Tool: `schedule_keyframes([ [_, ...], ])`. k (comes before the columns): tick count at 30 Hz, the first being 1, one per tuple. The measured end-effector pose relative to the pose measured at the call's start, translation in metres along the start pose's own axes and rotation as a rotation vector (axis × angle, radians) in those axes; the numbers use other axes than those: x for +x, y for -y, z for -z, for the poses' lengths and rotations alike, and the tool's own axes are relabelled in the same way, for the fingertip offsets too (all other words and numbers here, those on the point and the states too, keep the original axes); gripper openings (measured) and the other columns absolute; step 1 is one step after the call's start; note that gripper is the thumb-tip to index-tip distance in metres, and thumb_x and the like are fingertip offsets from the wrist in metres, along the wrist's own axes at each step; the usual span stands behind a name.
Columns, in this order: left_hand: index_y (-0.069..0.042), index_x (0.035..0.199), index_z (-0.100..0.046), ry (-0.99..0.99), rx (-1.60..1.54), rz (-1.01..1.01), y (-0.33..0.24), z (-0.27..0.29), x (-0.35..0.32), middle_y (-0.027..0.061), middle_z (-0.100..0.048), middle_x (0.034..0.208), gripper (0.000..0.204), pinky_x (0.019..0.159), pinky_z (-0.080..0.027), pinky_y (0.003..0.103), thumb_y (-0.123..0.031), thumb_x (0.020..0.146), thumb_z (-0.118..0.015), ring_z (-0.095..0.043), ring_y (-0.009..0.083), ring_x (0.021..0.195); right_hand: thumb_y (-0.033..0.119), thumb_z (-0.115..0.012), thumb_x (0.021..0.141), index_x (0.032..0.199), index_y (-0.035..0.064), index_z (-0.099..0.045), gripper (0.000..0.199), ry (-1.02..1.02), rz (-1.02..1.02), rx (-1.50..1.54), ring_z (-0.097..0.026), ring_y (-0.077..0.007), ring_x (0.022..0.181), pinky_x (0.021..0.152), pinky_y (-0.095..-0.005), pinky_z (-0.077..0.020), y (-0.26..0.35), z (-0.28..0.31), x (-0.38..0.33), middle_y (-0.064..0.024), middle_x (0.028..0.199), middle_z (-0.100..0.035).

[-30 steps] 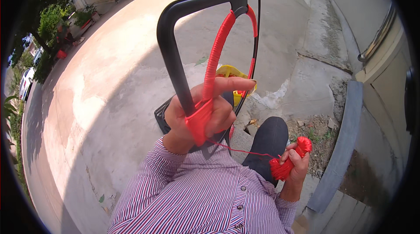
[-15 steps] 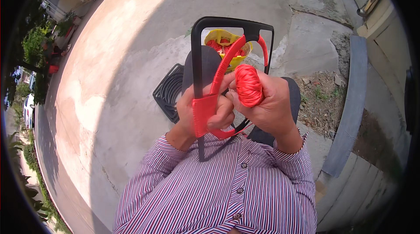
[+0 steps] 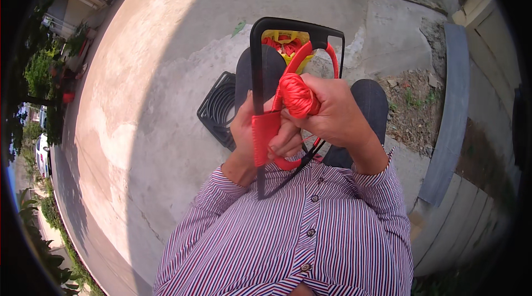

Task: Wrapping a red nylon cord around a black circular frame.

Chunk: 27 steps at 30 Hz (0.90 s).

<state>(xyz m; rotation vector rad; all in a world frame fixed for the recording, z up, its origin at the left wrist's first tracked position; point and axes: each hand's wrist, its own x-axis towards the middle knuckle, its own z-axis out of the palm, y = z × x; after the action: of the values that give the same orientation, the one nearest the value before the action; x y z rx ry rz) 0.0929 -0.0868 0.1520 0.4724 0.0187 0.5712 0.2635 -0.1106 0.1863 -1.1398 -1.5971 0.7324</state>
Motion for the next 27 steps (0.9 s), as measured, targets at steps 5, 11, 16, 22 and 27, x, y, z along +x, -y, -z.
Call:
schedule_keyframes([
  [5,-0.003,0.125,-0.047,-0.022,0.001,0.041,-0.002,0.005,-0.001,0.0024,-0.035,0.047,0.079,0.043,-0.029,0.028,-0.065,0.095,-0.01,-0.03,0.0132,0.037,0.021,-0.077,0.07,0.09,0.0061,-0.063,0.028,-0.004,0.034,-0.089,-0.065,-0.0294,0.073,0.064,-0.0362,-0.0501,-0.006,-0.004,0.002,-0.0115,0.078,-0.065],
  [11,-0.004,0.126,-0.046,0.102,-0.027,0.06,0.0,0.014,-0.003,0.0023,-0.036,0.049,0.08,0.046,-0.031,0.029,-0.066,0.094,-0.008,-0.033,0.0136,0.039,0.022,-0.075,0.068,0.086,0.0072,-0.062,0.027,0.003,0.084,-0.215,-0.065,-0.0302,0.072,0.063,-0.039,-0.0497,-0.004,-0.004,0.004,-0.0112,0.076,-0.064],
  [16,-0.009,0.129,-0.045,0.064,-0.015,0.091,0.003,0.008,0.001,0.0028,-0.037,0.05,0.079,0.049,-0.032,0.029,-0.069,0.092,-0.009,-0.035,0.0137,0.042,0.023,-0.072,0.067,0.083,0.009,-0.062,0.024,0.076,0.105,-0.392,-0.065,-0.0307,0.069,0.06,-0.0402,-0.0491,0.001,0.007,0.008,-0.0111,0.071,-0.064],
  [22,-0.01,0.13,-0.044,-0.023,0.003,0.108,0.003,0.0,0.002,0.0031,-0.038,0.051,0.084,0.049,-0.032,0.029,-0.074,0.09,-0.007,-0.035,0.0137,0.042,0.022,-0.071,0.068,0.083,0.01,-0.062,0.021,0.068,0.094,-0.337,-0.065,-0.0309,0.069,0.06,-0.04,-0.0497,-0.005,0.012,0.004,-0.0102,0.071,-0.064],
  [27,-0.009,0.136,-0.039,0.001,0.206,0.073,0.003,-0.009,0.014,0.0045,-0.041,0.052,0.083,0.047,-0.032,0.025,-0.072,0.091,-0.008,-0.035,0.014,0.042,0.023,-0.073,0.07,0.086,0.0091,-0.063,0.024,0.028,0.07,-0.342,-0.065,-0.0317,0.071,0.061,-0.0379,-0.0507,-0.001,0.022,-0.003,-0.0111,0.077,-0.066],
])
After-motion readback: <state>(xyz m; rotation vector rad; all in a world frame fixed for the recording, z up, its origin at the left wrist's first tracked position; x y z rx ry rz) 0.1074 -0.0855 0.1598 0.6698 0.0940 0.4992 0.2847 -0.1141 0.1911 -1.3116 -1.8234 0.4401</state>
